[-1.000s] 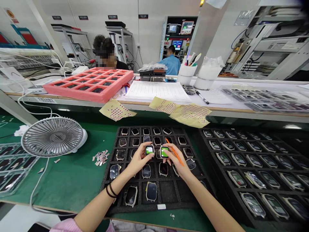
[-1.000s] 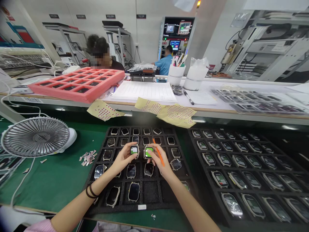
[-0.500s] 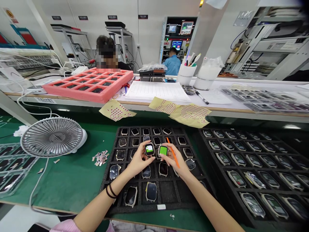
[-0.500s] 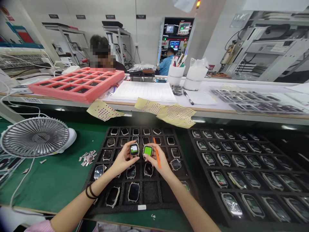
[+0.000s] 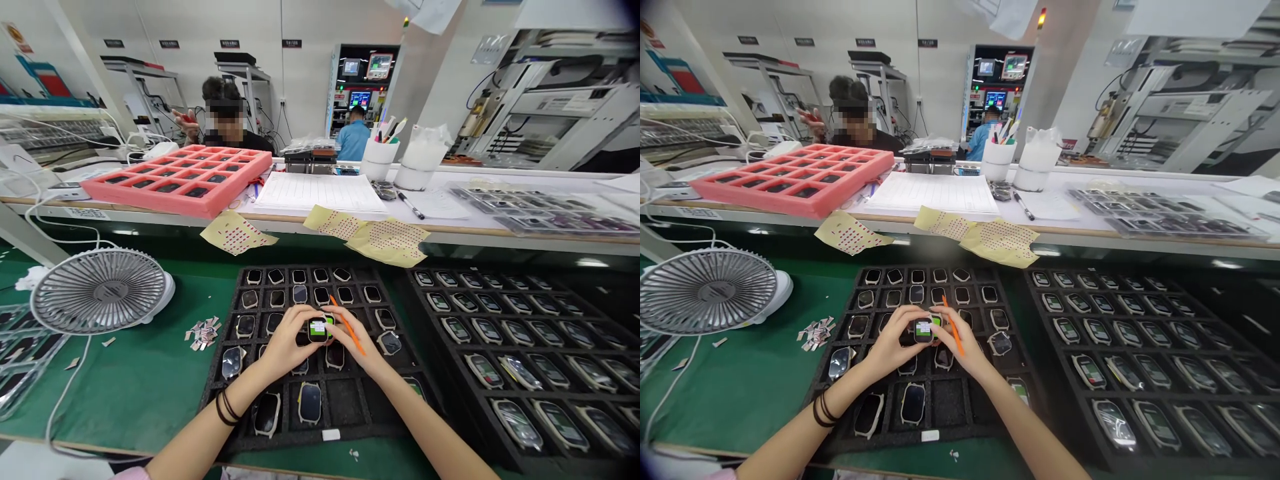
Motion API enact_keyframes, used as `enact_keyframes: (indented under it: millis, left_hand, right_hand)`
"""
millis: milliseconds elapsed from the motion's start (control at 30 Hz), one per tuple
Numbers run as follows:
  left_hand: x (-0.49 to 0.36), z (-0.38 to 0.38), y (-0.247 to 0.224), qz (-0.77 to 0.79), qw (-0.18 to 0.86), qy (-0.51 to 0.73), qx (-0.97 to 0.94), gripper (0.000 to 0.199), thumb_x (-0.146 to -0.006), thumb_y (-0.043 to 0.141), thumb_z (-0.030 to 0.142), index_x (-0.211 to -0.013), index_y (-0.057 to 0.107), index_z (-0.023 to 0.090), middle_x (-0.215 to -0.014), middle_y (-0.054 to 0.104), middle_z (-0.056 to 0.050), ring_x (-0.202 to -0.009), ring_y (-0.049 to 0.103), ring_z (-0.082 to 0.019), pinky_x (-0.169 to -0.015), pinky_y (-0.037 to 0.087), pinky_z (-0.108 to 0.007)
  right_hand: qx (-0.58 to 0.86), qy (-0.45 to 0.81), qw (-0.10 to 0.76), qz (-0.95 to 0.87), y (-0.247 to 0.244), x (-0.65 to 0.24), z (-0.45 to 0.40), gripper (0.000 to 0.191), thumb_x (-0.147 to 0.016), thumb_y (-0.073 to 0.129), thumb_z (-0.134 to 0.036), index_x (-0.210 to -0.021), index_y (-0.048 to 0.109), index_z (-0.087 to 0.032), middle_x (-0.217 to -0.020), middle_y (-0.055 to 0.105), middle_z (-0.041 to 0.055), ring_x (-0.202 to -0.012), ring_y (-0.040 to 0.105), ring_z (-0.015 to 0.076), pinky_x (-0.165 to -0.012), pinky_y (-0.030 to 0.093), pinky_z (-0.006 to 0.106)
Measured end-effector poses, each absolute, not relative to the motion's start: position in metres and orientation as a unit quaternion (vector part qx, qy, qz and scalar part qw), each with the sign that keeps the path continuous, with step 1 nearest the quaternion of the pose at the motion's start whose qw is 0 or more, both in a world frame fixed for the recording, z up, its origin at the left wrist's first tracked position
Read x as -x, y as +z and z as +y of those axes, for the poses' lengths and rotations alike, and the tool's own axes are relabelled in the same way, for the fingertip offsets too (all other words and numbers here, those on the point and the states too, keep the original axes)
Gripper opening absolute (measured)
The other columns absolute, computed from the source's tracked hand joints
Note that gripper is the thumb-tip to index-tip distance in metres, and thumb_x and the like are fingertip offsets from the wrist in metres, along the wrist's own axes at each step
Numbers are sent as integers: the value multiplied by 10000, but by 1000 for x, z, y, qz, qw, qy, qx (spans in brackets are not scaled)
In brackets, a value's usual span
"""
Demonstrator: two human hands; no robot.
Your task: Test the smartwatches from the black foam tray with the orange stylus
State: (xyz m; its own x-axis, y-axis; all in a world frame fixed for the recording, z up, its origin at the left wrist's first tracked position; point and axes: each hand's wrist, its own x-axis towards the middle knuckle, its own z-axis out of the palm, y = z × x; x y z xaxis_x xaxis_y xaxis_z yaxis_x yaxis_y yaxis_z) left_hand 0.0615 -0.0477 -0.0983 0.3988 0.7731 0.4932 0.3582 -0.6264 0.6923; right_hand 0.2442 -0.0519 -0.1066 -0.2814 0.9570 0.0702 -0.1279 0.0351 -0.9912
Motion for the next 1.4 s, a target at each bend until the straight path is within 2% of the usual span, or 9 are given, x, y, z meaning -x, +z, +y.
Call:
enact_keyframes:
  millis: [133,233,467,667,800,900,1000,1233,1400]
  left_hand:
    - [-60,-45,-99,380,271,449,-762,391,-769,664,158,-1130,530,221,-1084,565,-83,-972,554,-212,-673,490,-277]
    - [-58,-42,-98,401,270,466,-741,379,-763,668,162,-1112,530,217,-1071,566,-75,-917,560,-196,-653,480,-265]
    - [-58,-43,-96,414,280,466,-730,379,-760,679,188,-1109,535,215,-1091,566,-82,-919,563,-202,-653,481,-265]
    - [-58,-44,-96,412,277,464,-734,375,-762,680,194,-1109,538,215,-1091,569,-82,-906,567,-202,-657,481,-268]
    - [-57,-44,-95,408,275,456,-742,374,-779,671,212,-1126,532,214,-1090,569,-88,-927,569,-212,-670,487,-281]
    - [-57,-45,-93,376,252,430,-781,404,-779,678,207,-1155,533,224,-1145,579,-93,-1065,538,-242,-838,482,-357]
    - [-58,-46,-94,353,215,373,-831,434,-775,678,193,-1182,542,257,-1236,577,-77,-1156,503,-251,-989,397,-423]
    - [-59,-52,-96,393,162,330,-843,502,-726,636,93,-1198,540,237,-1258,571,-93,-1138,519,-269,-933,409,-424]
    - [-58,-52,-93,374,204,404,-810,452,-689,732,272,-1120,600,238,-1155,611,-96,-1094,539,-273,-965,393,-430]
  right_hand:
    - [391,591,480,-517,-106,-244,-49,382,-761,697,-357,-1095,549,-244,-834,611,2,-578,590,120,-513,486,248]
    - [408,580,491,-506,-104,-245,-47,428,-702,754,-322,-1067,552,-231,-715,577,-27,-526,547,110,-453,438,224]
    - [388,597,509,-483,-98,-245,-51,308,-802,639,-396,-1055,578,-231,-868,596,14,-569,591,121,-448,464,238]
    - [395,588,490,-509,-106,-243,-47,438,-689,766,-323,-1066,563,-234,-738,571,-20,-525,559,114,-406,450,218]
    - [376,597,500,-503,-103,-243,-49,320,-806,644,-393,-1079,574,-241,-854,604,10,-581,613,133,-476,504,253]
    - [369,598,483,-522,-102,-244,-53,317,-848,584,-418,-1117,587,-249,-950,631,31,-608,628,136,-547,532,280]
    - [377,582,454,-560,-106,-245,-55,356,-862,578,-402,-1188,573,-259,-1040,645,45,-628,627,134,-645,544,306]
    - [401,566,423,-583,-112,-242,-56,473,-810,655,-376,-1257,549,-267,-1065,666,58,-704,636,170,-739,538,352]
    - [363,651,410,-526,-97,-243,-58,423,-748,712,-403,-1136,636,-254,-1059,682,67,-973,636,244,-925,477,417]
